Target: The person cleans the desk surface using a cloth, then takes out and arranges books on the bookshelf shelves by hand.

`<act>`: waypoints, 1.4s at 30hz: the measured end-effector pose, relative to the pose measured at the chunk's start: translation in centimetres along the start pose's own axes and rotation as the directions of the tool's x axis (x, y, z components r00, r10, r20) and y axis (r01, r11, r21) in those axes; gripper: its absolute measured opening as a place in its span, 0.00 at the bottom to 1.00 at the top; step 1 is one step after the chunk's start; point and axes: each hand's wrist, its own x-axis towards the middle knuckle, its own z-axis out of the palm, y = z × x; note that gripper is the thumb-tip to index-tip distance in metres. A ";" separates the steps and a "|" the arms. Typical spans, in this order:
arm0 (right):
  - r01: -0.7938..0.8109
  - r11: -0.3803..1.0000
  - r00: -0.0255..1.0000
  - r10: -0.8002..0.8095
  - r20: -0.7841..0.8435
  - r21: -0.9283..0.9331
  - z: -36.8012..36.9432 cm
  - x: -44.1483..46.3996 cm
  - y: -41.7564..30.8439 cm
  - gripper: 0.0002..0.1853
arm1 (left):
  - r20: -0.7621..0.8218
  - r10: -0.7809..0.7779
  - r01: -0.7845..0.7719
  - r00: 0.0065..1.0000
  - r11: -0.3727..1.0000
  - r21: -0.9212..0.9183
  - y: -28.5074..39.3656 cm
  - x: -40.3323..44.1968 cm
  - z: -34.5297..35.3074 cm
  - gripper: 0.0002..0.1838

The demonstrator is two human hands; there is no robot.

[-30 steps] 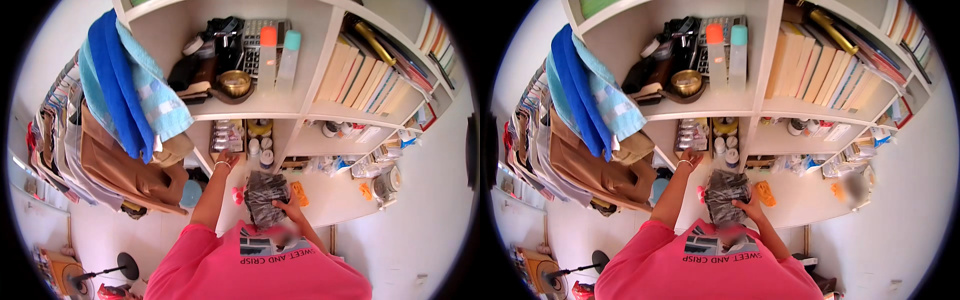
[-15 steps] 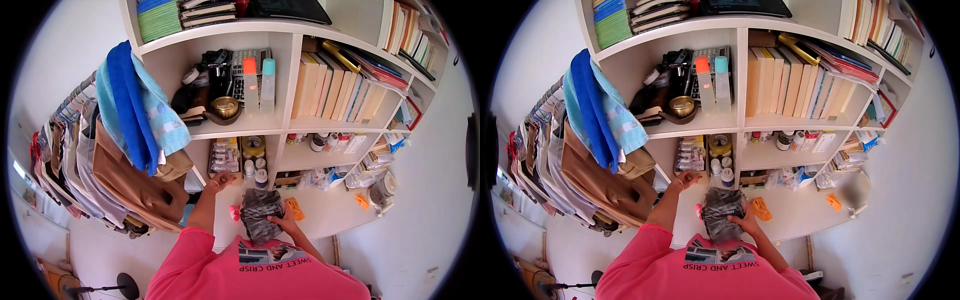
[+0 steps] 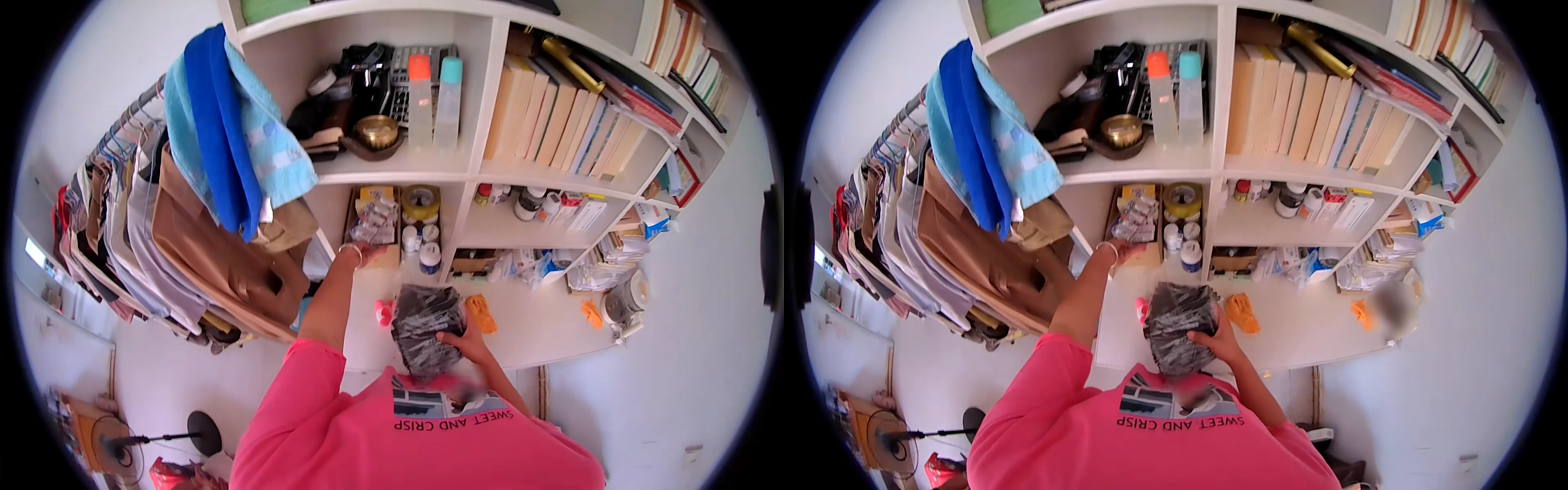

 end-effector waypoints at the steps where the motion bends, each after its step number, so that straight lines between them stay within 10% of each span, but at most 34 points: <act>1: -0.010 1.000 0.999 0.010 -0.042 -0.012 -0.4 -0.2 0.7 0.40 | 0.156 -0.139 0.141 0.978 0.990 -0.003 1.4 1.2 -2.1 0.19; 2: -0.017 1.000 0.996 0.015 -0.086 -0.026 -0.7 -0.4 1.1 0.40 | -0.104 0.237 -0.231 0.966 0.971 0.065 -0.5 -0.4 0.0 0.18; 5: -0.037 0.998 0.993 0.042 -0.114 0.048 -0.4 -0.9 0.1 0.39 | -0.155 0.379 -0.378 0.912 0.925 0.038 -6.3 -6.2 6.6 0.18; 8: -0.082 0.996 0.988 0.086 -0.129 0.040 -0.7 -1.2 0.2 0.40 | 0.035 0.353 -0.354 0.935 0.935 0.037 -7.1 -6.9 5.6 0.16; 15: -0.096 0.995 0.986 0.096 -0.133 0.010 -1.2 -0.9 -0.2 0.39 | -0.191 0.472 -0.407 0.861 0.863 0.298 -8.6 -6.1 6.4 0.15; 20: -0.117 0.993 0.976 0.118 -0.181 0.017 -1.5 -1.6 -0.3 0.39 | -0.316 0.353 -0.362 0.881 0.932 0.030 -6.9 -1.2 4.0 0.34; 32: -0.147 0.989 0.972 0.142 -0.186 -0.018 -2.7 -1.8 -1.0 0.40 | -0.268 0.341 -0.385 0.901 0.914 -0.128 -7.1 -1.6 1.3 0.16; 42: 0.064 0.995 0.994 -0.071 -0.081 -0.080 -2.0 3.9 -5.0 0.42 | -0.141 0.328 -0.345 0.934 0.930 -0.123 -24.9 -13.1 -2.7 0.14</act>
